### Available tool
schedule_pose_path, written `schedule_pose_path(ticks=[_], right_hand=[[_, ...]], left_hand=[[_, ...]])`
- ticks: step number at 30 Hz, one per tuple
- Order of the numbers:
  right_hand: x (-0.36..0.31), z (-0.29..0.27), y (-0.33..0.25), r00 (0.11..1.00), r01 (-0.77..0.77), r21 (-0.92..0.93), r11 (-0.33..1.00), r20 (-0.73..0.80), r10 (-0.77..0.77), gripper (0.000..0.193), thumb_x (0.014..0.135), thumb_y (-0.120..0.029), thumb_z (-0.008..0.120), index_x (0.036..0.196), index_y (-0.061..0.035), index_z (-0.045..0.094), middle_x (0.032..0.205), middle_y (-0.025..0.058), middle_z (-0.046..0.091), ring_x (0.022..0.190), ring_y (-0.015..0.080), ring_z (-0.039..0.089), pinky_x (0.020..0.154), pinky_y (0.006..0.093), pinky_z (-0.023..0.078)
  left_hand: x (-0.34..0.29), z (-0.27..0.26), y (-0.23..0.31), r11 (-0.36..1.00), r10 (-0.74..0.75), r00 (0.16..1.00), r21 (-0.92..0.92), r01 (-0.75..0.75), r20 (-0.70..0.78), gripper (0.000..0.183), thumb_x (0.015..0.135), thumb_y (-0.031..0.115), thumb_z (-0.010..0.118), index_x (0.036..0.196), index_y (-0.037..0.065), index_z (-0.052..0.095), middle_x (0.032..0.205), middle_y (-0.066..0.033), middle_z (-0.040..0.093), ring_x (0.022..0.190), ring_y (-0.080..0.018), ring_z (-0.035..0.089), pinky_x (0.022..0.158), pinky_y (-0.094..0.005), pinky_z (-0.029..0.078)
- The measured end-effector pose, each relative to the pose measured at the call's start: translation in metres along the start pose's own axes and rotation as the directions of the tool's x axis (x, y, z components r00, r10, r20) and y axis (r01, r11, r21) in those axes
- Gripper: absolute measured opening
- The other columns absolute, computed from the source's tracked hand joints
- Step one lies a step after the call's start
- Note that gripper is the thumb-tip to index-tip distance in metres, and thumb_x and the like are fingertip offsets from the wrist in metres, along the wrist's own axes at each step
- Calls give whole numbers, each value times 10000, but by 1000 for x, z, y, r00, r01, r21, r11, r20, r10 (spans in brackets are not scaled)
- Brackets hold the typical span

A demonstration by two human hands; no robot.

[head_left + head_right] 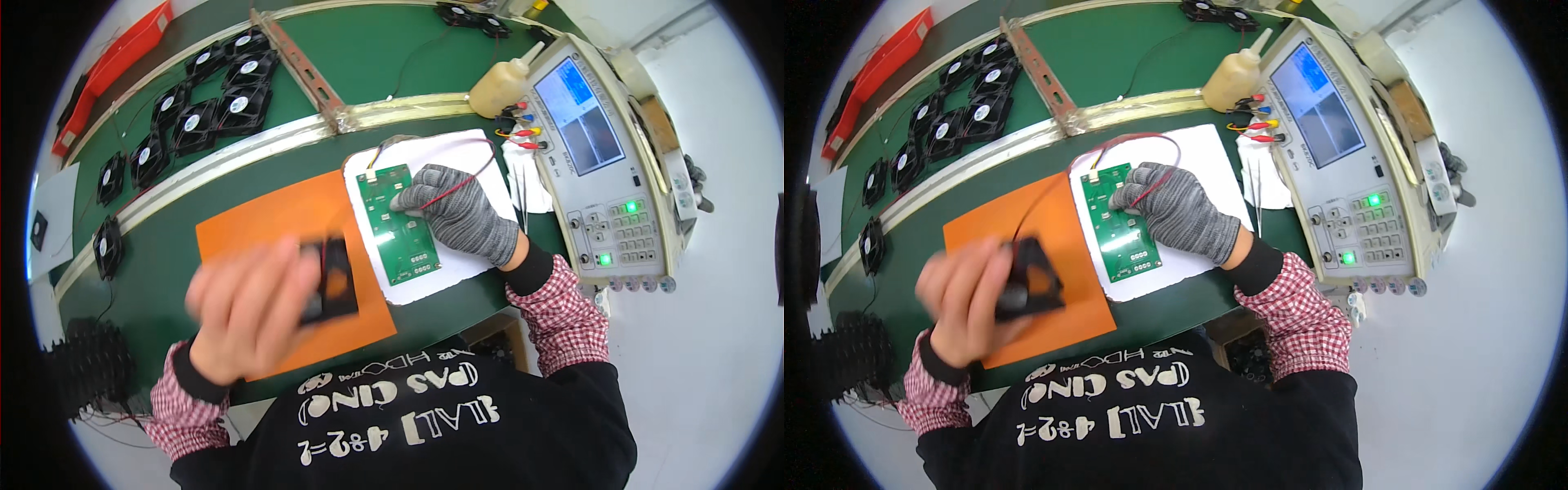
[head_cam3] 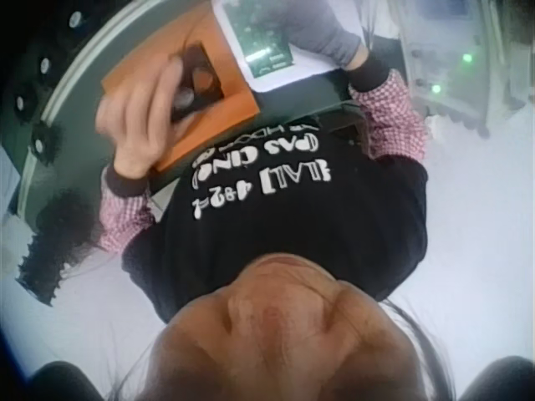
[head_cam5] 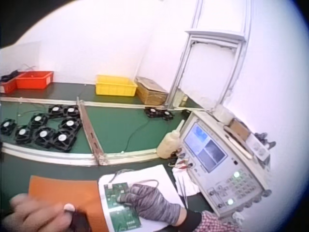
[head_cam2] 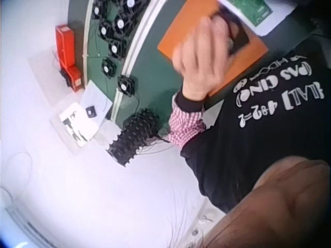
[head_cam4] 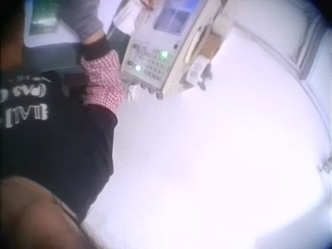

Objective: The person repeatedly tests small black cooling fans by connecting them to a green circuit board using red and black wires. They pick up a fan, connect the wires to the board, observe the fan spinning, and then disconnect it to repeat the process with the same or another fan.

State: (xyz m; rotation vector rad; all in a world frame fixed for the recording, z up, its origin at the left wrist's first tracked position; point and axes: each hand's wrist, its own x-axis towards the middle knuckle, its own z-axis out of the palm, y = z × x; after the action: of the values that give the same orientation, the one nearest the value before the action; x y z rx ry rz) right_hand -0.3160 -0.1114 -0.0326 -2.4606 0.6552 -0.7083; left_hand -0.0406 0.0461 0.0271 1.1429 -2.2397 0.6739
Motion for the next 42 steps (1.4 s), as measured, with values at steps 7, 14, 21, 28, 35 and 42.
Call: schedule_pose_path(ticks=[7,14,21,28,35,42], right_hand=[[-7,2,3,990,-87,117,989,-104,100,154,754,-64,753,900,-70,703,889,88,598,862,270,619,783,355,518],[-3,1,0,990,-15,66,998,-136,24,162,733,-65,764,880,-67,697,879,88,595,837,277,608,755,371,508],[-1,4,-5,993,15,-39,999,-114,-19,175,732,-58,751,894,-84,692,892,86,634,842,278,629,740,369,518],[-5,0,-5,926,-62,286,956,-340,162,216,817,4,717,1026,-31,674,890,54,652,804,149,625,749,265,512],[-1,-5,-16,914,-275,597,754,-81,398,512,762,-95,816,1220,-23,599,907,6,617,801,83,562,781,230,488],[-14,20,-72,681,-711,702,37,701,-214,257,928,-12,610,1184,-18,611,1024,77,657,974,169,648,851,297,524]], left_hand=[[1,-40,-17,-625,221,849,-599,502,481,421,978,295,556,1201,-61,521,1008,-260,631,922,-375,625,765,-418,514],[0,-55,-17,-409,-49,796,-739,535,603,338,991,246,535,1120,-64,577,1055,-232,644,941,-321,635,844,-398,511],[39,-34,-3,982,-101,979,-173,70,-179,495,896,360,624,1178,-42,563,1152,-250,606,994,-355,609,910,-434,494],[73,109,-109,921,-355,933,190,339,53,387,644,133,813,994,91,655,962,-76,547,949,-277,497,789,-390,407],[59,106,-82,986,-143,990,-89,143,12,110,728,138,727,745,59,652,730,-84,520,655,-250,558,572,-392,455],[59,0,-4,995,-76,994,-67,71,-75,138,742,205,695,818,91,676,942,-91,586,793,-200,575,715,-349,464]])
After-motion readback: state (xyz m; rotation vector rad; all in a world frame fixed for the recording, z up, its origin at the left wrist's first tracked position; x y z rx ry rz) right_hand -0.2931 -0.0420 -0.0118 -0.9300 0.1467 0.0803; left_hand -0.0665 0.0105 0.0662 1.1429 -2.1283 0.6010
